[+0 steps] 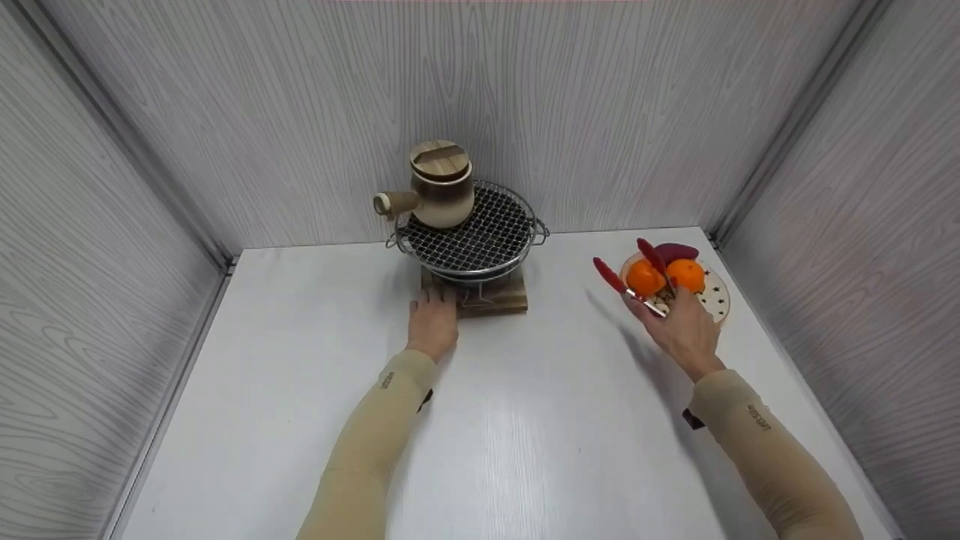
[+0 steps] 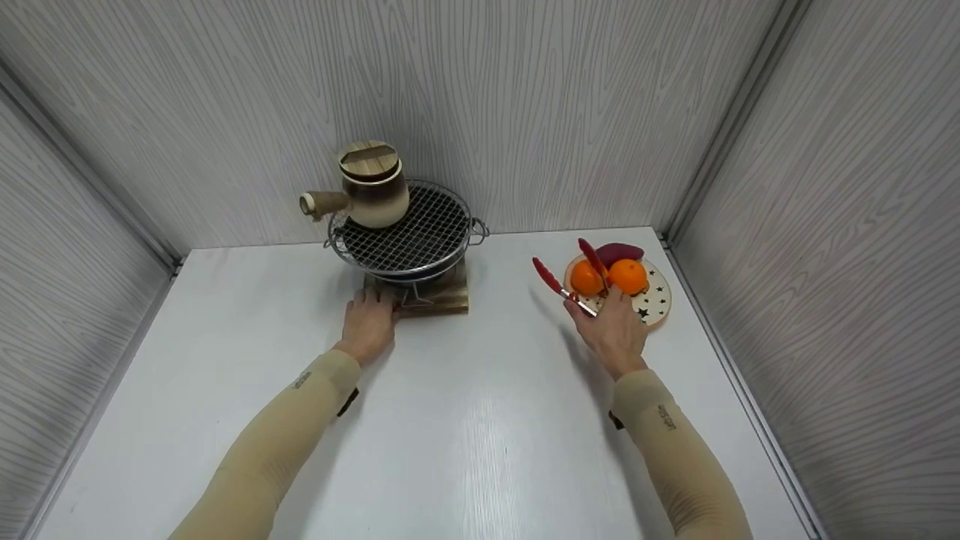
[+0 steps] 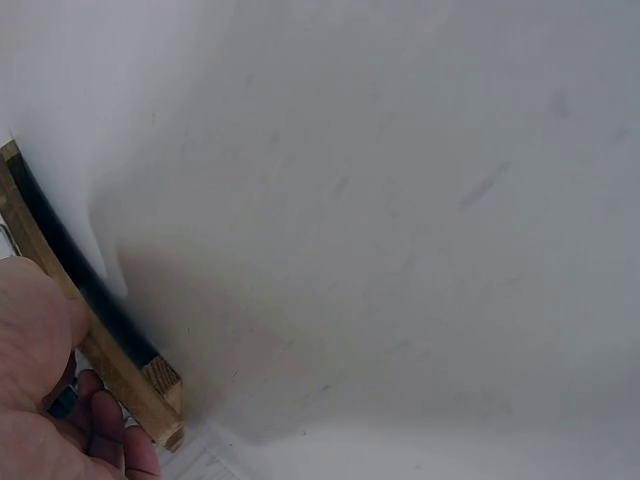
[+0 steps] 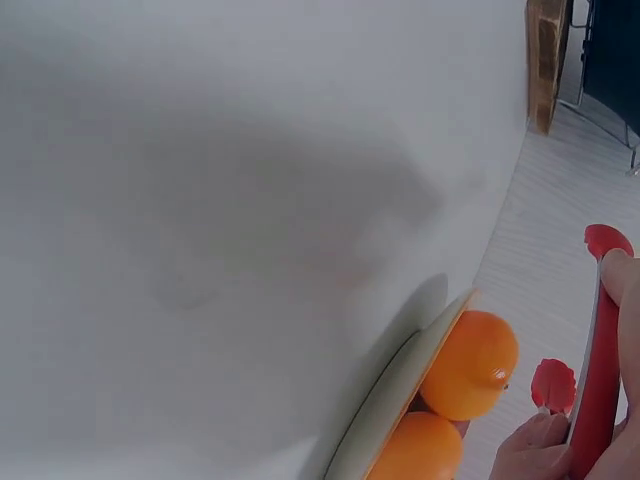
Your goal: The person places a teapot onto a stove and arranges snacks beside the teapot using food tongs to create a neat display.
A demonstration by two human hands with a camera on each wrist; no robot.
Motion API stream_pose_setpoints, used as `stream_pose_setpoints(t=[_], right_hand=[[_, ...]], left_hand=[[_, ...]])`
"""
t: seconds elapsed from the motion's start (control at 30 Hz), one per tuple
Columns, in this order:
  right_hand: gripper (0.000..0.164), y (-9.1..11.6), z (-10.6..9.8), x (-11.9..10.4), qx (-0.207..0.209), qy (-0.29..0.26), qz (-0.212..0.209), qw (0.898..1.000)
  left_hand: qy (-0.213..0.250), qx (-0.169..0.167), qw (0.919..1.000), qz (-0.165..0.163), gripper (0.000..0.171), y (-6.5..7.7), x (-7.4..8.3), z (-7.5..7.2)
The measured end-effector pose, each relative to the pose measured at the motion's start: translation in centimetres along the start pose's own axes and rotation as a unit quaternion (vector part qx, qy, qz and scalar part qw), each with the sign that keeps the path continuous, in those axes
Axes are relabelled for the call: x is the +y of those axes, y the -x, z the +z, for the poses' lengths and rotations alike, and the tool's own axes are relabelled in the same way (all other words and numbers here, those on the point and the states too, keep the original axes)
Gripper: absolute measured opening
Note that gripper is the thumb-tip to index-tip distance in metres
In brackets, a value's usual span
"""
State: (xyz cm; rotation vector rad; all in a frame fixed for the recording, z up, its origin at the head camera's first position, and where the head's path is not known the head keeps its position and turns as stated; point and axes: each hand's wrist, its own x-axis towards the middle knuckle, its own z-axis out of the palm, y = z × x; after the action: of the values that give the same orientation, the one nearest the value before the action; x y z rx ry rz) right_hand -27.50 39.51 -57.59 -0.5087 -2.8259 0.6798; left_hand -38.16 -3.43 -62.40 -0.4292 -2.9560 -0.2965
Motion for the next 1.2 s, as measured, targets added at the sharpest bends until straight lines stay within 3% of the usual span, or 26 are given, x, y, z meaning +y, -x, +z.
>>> stream_pose_setpoints(t=[0.17,0.53,0.8,1.2], right_hand=[[0.117,0.1,-0.3,0.6,-0.004,0.013,0.024,1.000],[0.101,0.1,-0.1,2.3,-0.010,0.033,0.033,0.999],[0.097,0.3,0.2,2.7,-0.015,0.043,0.037,0.998],[0.116,0.5,0.4,2.9,-0.052,0.026,0.057,0.997]], left_hand=[[-0.005,0.010,0.9999,-0.001,0.046,0.0,-0.1,-0.1],[-0.005,0.035,0.9994,0.004,0.045,0.1,-0.2,0.4],[0.000,0.023,0.9997,0.003,0.047,0.1,-0.1,0.2],[-0.006,0.021,0.9997,0.004,0.044,0.2,-0.1,0.4]])
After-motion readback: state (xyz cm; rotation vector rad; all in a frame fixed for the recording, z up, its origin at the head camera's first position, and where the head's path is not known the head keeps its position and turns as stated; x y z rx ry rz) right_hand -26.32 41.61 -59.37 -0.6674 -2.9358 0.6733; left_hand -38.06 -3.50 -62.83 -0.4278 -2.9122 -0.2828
